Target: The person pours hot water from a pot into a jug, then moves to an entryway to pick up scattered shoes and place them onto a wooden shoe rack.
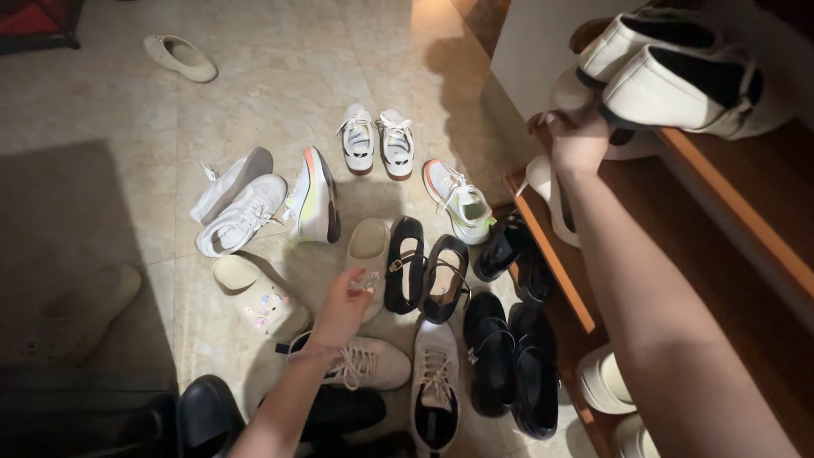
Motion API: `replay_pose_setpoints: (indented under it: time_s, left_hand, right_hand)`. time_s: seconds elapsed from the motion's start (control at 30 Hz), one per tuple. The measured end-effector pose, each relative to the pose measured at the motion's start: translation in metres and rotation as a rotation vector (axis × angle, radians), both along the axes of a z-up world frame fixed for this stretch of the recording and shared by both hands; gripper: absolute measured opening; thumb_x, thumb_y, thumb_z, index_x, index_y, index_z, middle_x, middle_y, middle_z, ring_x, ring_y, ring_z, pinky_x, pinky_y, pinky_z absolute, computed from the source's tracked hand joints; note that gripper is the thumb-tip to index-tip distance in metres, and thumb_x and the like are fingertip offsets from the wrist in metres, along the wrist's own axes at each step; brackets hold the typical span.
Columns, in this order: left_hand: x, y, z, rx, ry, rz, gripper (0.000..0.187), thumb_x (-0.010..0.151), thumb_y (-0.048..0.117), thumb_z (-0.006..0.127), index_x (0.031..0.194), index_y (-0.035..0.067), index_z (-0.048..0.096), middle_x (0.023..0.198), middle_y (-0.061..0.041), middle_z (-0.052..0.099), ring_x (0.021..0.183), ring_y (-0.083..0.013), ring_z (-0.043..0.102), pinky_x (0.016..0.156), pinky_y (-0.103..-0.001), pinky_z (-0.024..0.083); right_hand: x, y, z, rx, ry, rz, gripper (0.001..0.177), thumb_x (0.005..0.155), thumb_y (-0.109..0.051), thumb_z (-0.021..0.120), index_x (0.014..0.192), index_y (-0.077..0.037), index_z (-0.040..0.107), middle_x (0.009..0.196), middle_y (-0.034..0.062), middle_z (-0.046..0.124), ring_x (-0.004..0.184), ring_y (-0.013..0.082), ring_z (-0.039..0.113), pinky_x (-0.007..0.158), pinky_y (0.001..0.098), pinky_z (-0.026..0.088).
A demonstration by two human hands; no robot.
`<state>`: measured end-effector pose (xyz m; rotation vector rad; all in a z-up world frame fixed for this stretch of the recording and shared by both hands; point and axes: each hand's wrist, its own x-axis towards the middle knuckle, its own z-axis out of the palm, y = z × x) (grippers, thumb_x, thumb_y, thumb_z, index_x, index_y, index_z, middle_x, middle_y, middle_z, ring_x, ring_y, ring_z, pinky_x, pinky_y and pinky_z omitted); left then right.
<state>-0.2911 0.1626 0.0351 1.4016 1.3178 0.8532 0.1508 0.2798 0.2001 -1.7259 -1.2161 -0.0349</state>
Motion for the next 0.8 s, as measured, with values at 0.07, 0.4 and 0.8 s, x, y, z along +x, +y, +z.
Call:
replay_pose_setpoints:
  time_s: [0.07,0.4,0.8]
  left_hand:
    - [0.007,-0.006,0.026,0.032,-0.020,0.007,0.046,0.091,0.022,0.071,0.134,0.008,0.062,0.126,-0.011,0.063,0.103,-0.0190,0.067,0.089,-0.033,0.056]
    - [0.041,-0.018,0.158,1.114,0.525,-0.238,0.067,0.071,0.039,0.079,0.129,0.011,0.063,0.136,-0.015,0.057,0.128,-0.0366,0.051,0.100,-0.047,0.047]
    - [0.043,-0.040,0.068,0.274,-0.020,-0.014,0.021,0.086,0.012,0.077,0.102,0.003,0.066,0.100,-0.013,0.069,0.088,-0.0307,0.065,0.077,-0.038,0.052]
  right_hand:
    - [-0.029,-0.005,-0.006,0.101,-0.083,-0.085,0.033,0.090,-0.002,0.064,0.123,-0.001,0.059,0.119,0.0169,0.060,0.099,0.0293,0.069,0.088,0.0409,0.055]
    - [-0.165,-0.153,-0.034,-0.119,-0.481,0.795,0.021,0.090,-0.017,0.075,0.110,-0.011,0.072,0.116,0.0100,0.061,0.094,0.0265,0.070,0.078,0.0367,0.058]
    - [0.001,-0.069,-0.137,-0.199,-0.090,-0.164,0.059,0.092,-0.025,0.084,0.131,0.007,0.054,0.120,0.0280,0.060,0.113,0.0468,0.060,0.098,0.0524,0.048]
